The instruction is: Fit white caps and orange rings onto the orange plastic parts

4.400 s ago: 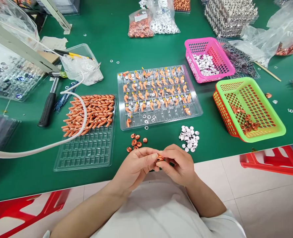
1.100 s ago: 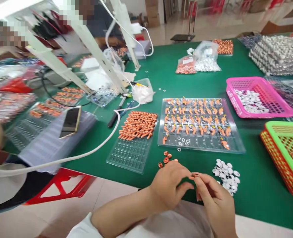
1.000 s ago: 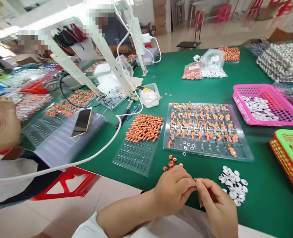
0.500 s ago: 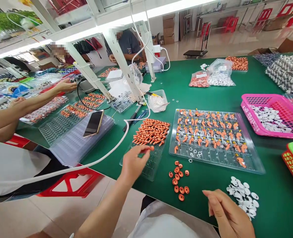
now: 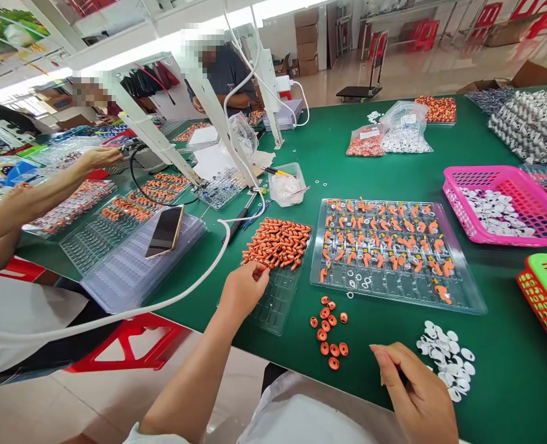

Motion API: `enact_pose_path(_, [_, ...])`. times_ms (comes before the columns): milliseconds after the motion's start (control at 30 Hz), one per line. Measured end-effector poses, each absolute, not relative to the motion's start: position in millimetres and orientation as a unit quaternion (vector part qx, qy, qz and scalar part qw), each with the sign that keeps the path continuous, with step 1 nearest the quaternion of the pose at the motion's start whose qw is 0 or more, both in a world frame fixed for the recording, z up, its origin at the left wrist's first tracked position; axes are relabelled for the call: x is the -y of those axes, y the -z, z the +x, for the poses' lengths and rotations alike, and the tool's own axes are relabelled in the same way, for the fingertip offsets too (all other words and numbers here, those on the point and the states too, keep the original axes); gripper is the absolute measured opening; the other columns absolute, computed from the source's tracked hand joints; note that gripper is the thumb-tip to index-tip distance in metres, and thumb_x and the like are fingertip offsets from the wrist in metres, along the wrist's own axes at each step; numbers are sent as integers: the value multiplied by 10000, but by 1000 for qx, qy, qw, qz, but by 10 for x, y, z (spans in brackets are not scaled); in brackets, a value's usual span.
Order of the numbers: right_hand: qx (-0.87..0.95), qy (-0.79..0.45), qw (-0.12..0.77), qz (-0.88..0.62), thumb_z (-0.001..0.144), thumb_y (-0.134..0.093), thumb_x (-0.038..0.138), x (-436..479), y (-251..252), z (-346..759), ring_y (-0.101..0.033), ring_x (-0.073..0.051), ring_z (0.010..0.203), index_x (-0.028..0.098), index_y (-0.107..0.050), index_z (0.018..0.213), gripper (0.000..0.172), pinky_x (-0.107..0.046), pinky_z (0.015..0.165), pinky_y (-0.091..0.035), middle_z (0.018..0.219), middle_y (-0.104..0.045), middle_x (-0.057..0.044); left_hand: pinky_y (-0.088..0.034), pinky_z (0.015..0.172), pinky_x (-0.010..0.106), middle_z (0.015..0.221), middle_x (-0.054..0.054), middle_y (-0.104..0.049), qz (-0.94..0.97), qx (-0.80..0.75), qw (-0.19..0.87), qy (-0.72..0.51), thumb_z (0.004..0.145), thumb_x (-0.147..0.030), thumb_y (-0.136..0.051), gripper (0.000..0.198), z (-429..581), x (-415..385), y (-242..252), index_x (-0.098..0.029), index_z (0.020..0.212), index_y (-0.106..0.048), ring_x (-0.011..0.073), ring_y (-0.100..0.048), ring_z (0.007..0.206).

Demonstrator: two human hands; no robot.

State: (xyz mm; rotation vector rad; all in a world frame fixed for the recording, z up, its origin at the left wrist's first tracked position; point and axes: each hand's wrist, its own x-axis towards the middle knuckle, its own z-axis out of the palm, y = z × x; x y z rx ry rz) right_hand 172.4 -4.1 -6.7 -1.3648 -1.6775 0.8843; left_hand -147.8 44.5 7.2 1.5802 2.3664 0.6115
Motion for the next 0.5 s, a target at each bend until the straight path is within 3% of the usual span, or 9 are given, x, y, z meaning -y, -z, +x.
enact_pose_path(233, [692,-344,387,-503,935,-538,362,23,119,1780,-568,-215,436,322,-696,872,175,-345,394,-461,582,-574,-20,-456,672,289,816,47,-729,561,-803,106,-172,850,-335,-549,217,-1507,-491,-110,-201,823,-717,215,-662,772])
enact_pose_path(500, [715,-332,395,-472,977,-515,261,28,215,1822,-548,-119,491,223,-689,931,184,-240,444,-429,635,-588,18,-488,726,295,911,56,-733,558,-808,104,-161,842,-369,-577,228,-1530,-538,-160,-192,882,-716,220,-675,828])
